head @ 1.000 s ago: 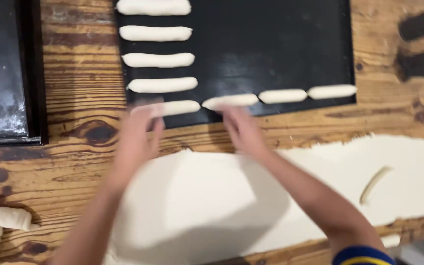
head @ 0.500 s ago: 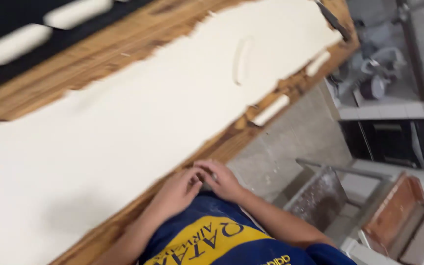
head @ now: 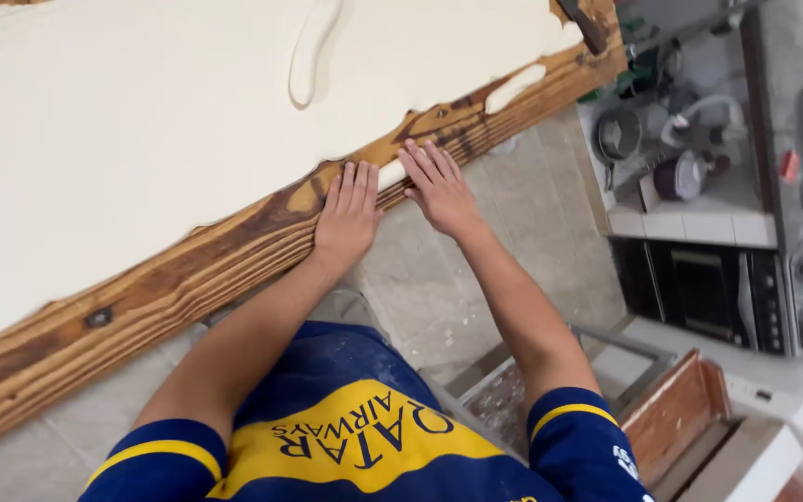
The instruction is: Shape dough into small rolls and arrange them on a baking tray.
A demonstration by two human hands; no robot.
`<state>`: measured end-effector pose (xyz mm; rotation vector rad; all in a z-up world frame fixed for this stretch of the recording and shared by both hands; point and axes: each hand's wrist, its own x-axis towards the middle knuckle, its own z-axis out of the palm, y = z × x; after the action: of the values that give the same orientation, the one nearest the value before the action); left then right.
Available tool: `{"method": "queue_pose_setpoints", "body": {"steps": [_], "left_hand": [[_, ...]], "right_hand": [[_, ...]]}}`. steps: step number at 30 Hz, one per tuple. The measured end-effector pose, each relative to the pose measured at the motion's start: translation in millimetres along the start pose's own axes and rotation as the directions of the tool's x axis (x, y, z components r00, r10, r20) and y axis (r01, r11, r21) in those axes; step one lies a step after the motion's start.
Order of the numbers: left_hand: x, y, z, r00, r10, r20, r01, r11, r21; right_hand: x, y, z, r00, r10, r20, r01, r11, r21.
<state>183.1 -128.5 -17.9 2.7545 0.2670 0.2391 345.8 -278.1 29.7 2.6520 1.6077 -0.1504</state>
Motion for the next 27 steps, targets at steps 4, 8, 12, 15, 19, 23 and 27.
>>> {"method": "queue_pose_setpoints", "body": {"steps": [4, 8, 12, 15, 19, 23, 27], "left_hand": [[27, -23, 42, 0.972, 0.079, -0.222, -0.057, 0.993, 0.103], [10, -51, 25, 0.976, 0.07, -0.208, -0.073, 0.997, -0.01], [-57, -51, 2, 0.91, 0.046, -0.412, -0.01, 0.996, 0.088], [-64, -42, -2, 0.868, 0.034, -0.496, 0.022, 0.994, 0.108], [-3, -68, -23, 0.836, -0.075, -0.543, 0.192, 0.968, 0.163], [-5, -58, -22, 0.827, -0.216, -0.519, 0.275, 0.961, 0.038], [-63, -32, -5, 0.849, -0.121, -0.514, 0.162, 0.986, 0.034]], "right_hand": [[31, 33, 21, 0.982, -0.167, -0.085, 0.173, 0.983, 0.059], [25, 7, 64, 0.979, -0.18, -0.097, 0.193, 0.972, 0.136], [15, -77, 51, 0.902, -0.303, -0.309, 0.374, 0.905, 0.205], [16, -105, 52, 0.88, -0.309, -0.361, 0.375, 0.918, 0.13], [78, -108, 46, 0.97, -0.123, -0.208, 0.153, 0.979, 0.136], [71, -113, 40, 0.986, -0.064, -0.155, 0.093, 0.978, 0.186], [14, -106, 45, 0.913, -0.197, -0.357, 0.275, 0.944, 0.182]]}}
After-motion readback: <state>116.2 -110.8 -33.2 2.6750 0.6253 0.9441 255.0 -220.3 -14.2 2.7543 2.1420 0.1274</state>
